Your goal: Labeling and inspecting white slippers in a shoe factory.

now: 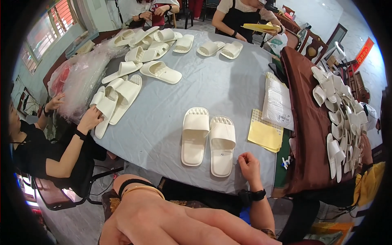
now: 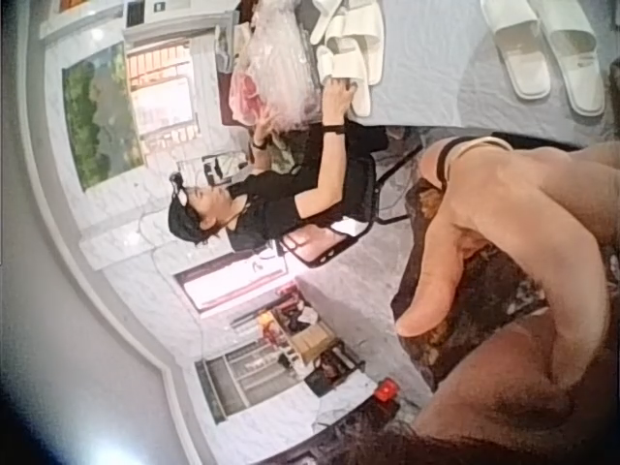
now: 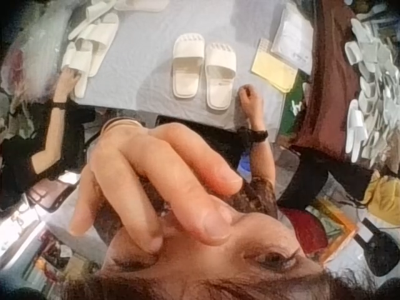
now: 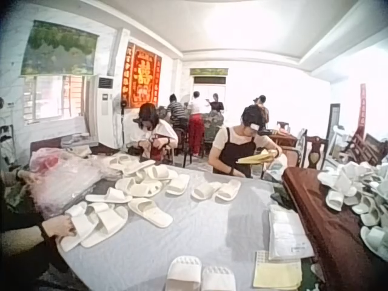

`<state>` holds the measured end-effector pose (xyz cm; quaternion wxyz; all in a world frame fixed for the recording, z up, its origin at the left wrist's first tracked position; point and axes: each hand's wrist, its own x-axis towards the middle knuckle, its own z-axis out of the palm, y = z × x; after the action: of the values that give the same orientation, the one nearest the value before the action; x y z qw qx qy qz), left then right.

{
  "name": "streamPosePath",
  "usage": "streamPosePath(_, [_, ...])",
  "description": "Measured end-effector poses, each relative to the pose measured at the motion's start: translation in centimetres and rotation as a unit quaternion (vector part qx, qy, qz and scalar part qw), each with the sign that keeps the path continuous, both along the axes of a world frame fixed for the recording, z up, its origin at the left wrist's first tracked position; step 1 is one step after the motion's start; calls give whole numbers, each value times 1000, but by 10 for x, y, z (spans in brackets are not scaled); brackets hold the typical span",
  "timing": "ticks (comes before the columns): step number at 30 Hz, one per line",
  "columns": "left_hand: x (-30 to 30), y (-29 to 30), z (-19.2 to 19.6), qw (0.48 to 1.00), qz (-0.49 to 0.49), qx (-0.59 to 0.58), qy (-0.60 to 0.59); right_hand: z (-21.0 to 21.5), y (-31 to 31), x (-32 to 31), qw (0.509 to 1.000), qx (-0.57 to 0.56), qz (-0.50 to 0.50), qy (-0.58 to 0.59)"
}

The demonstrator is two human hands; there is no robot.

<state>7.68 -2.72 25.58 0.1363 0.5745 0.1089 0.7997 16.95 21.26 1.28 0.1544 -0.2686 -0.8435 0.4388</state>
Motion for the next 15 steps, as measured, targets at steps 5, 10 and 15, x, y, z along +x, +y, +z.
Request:
streamPosePath(5, [-1, 1, 3, 1000, -5, 9, -9, -1, 0, 0, 1000, 13, -2, -9])
streamPosePath(10, [0, 1, 5, 1000, -7, 22, -20, -2, 2, 0, 1000, 24, 0, -10])
streamPosePath(15, [3, 5, 8, 985, 10, 81, -150, -3, 2, 0, 1000, 19, 6, 2])
